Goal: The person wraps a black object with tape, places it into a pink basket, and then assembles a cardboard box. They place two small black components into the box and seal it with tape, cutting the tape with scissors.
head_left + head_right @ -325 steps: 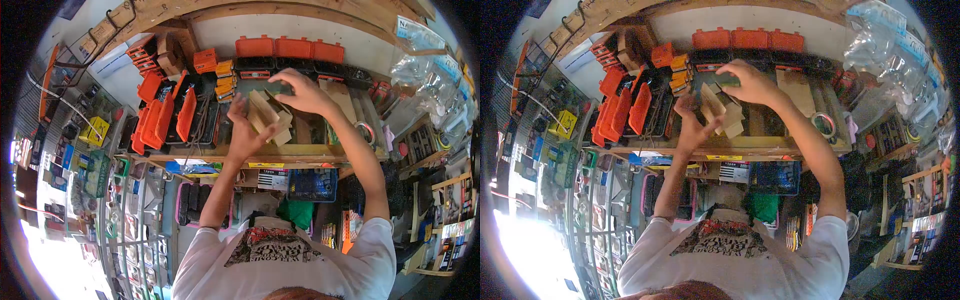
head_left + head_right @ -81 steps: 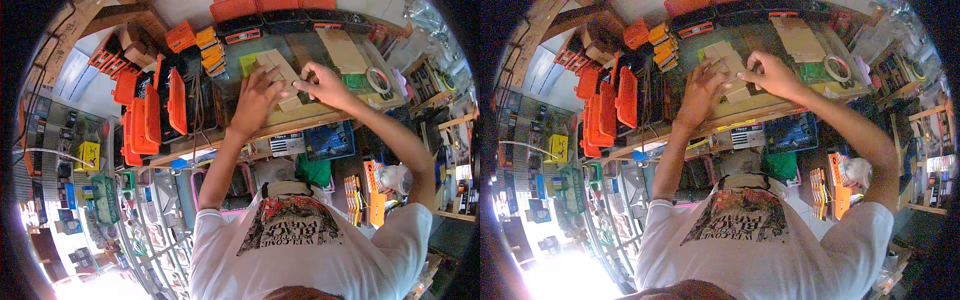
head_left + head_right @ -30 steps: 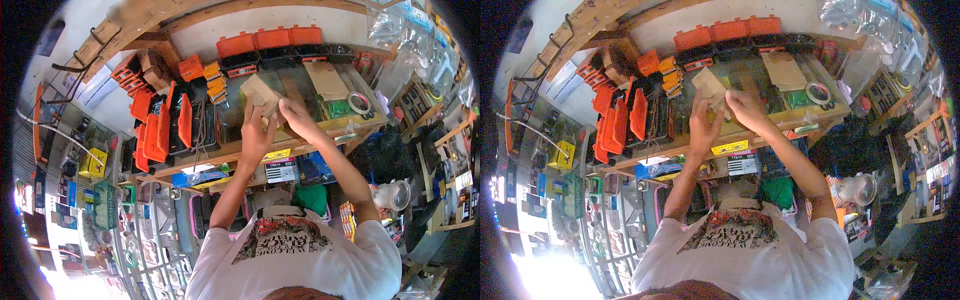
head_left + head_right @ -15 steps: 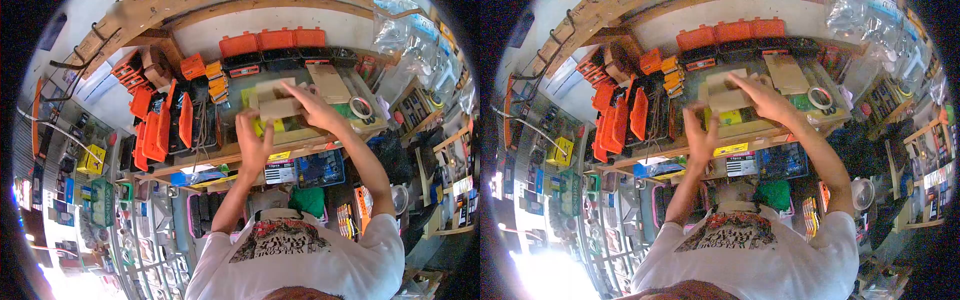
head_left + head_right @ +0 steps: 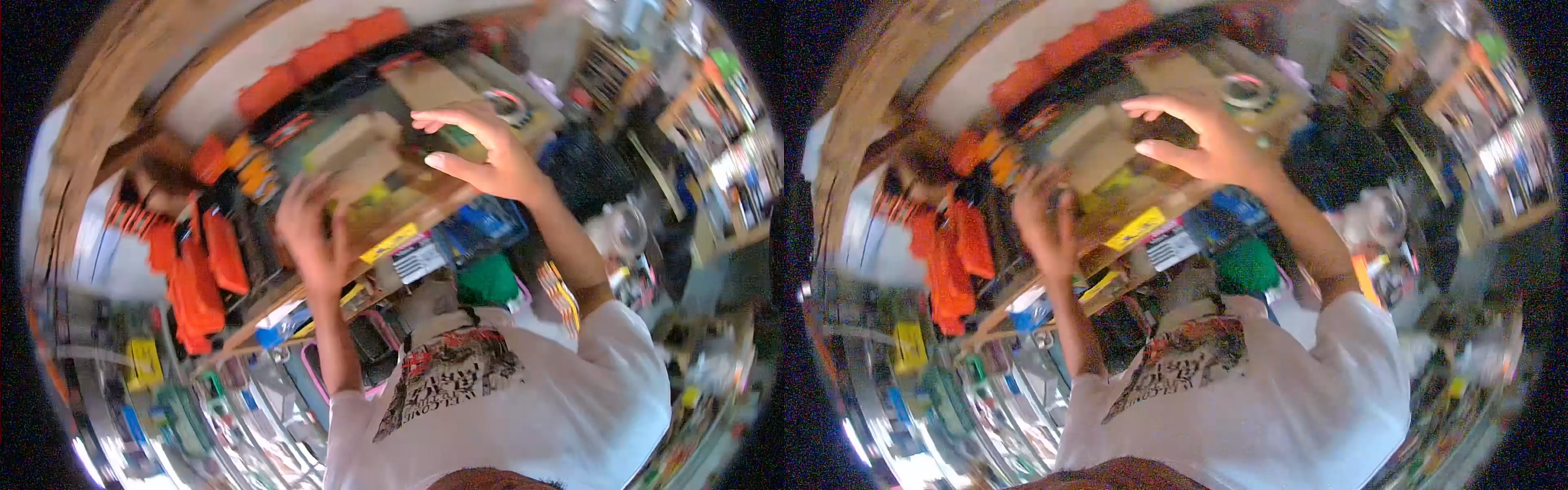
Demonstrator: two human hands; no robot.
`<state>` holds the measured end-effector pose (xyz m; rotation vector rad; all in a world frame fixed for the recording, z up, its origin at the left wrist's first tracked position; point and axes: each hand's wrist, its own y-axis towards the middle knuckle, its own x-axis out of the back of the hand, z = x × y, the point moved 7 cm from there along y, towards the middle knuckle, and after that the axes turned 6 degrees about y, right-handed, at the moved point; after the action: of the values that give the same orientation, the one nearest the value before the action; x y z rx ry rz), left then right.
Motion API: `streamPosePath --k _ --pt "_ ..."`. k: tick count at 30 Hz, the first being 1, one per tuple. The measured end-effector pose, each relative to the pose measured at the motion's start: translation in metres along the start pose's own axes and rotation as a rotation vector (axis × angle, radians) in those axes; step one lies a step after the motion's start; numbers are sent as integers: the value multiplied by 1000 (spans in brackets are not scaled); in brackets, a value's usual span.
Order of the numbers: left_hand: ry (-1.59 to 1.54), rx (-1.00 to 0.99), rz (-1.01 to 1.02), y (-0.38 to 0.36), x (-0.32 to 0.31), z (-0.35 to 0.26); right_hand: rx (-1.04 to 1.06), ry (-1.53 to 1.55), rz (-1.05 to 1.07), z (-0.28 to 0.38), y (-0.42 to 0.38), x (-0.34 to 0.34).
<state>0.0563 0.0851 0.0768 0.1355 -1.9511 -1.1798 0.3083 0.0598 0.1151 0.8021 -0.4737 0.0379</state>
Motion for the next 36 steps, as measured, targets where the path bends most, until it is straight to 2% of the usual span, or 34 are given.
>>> streamPosePath --k 2,3,4,5,7,9,10,12,14,16,18,19,22,23,26,27,30,32,33,34,36 --pt "-233 42 -54 -34 13 -18 -181 233 -185 -17 -50 14" --pt "-344 171 -49 -65 7 -17 -159 207 -276 -22 -79 17" --pt "-502 271 -28 -98 -5 -17 -260 110 -240 -23 -105 18" --pt "-658 377 -22 -132 -17 -18 -265 -35 -242 -30 -130 17" --pt "-792 567 126 -203 -61 -25 -345 -321 -148 -37 -182 22" --pt "-904 615 297 -211 -93 -76 -551 -250 -160 -54 -240 36" --pt "-746 462 458 -221 -110 -88 -653 -213 -163 -57 -261 47" --pt "-611 188 643 -232 -117 -122 -721 -233 -295 -51 -294 83" --pt "-666 183 749 -235 -129 -140 -792 -192 -435 -47 -314 114" --pt "-663 125 810 -229 -135 -159 -856 -448 -291 -36 -318 149" --pt "-580 7 827 -208 -135 -168 -901 -396 -326 -42 -337 171" --pt "-584 34 804 -205 -135 -166 -917 -362 -335 -48 -343 174" --pt "-519 82 716 -205 -136 -153 -869 -390 -273 -52 -349 159" --pt "-405 77 694 -205 -133 -151 -863 -321 -207 -55 -350 148" --pt "-357 271 690 -254 -145 -125 -956 59 -214 -105 -403 98" --pt "-284 381 744 -288 -156 -114 -930 5 -39 -111 -399 86" --pt "-289 420 842 -366 -167 -114 -1047 104 128 -180 -445 28" --pt "-338 438 905 -415 -165 -129 -977 -59 244 -216 -439 5" --pt "-374 549 974 -454 -166 -127 -937 -139 295 -234 -430 -6" --pt "-410 658 1036 -491 -167 -126 -907 -185 297 -254 -416 -14" --pt "-335 714 1196 -553 -154 -128 -854 -280 288 -291 -389 -30"
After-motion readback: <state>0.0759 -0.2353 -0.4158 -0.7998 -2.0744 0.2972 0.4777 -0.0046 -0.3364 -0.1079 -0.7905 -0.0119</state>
